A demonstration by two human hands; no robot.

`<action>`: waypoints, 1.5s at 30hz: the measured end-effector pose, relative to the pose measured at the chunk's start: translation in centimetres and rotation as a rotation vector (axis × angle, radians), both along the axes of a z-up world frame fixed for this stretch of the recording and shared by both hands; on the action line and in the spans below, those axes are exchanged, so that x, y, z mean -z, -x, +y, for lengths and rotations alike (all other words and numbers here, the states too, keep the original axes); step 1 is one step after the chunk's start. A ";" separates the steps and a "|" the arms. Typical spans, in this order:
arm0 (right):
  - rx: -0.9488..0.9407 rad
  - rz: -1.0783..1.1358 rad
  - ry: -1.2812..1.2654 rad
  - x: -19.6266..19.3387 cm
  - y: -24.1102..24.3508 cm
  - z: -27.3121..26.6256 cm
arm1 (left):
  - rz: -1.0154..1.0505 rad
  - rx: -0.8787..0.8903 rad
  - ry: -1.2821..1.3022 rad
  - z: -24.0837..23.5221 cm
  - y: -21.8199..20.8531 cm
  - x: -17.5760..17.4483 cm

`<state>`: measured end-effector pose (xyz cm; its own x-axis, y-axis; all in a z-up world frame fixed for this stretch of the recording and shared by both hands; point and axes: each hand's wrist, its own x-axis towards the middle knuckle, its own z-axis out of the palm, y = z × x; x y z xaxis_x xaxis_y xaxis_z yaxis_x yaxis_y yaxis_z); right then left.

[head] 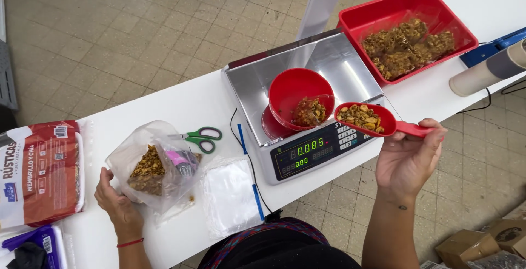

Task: Scooping granola into plastic bags and weighing them on a digital scale.

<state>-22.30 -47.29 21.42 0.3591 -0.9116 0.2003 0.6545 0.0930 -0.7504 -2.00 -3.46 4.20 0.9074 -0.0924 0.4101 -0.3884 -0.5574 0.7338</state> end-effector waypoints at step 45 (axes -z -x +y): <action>0.181 0.213 0.196 2.2 -1.6 -1.5 | 0.000 0.014 0.013 -0.1 -0.2 0.1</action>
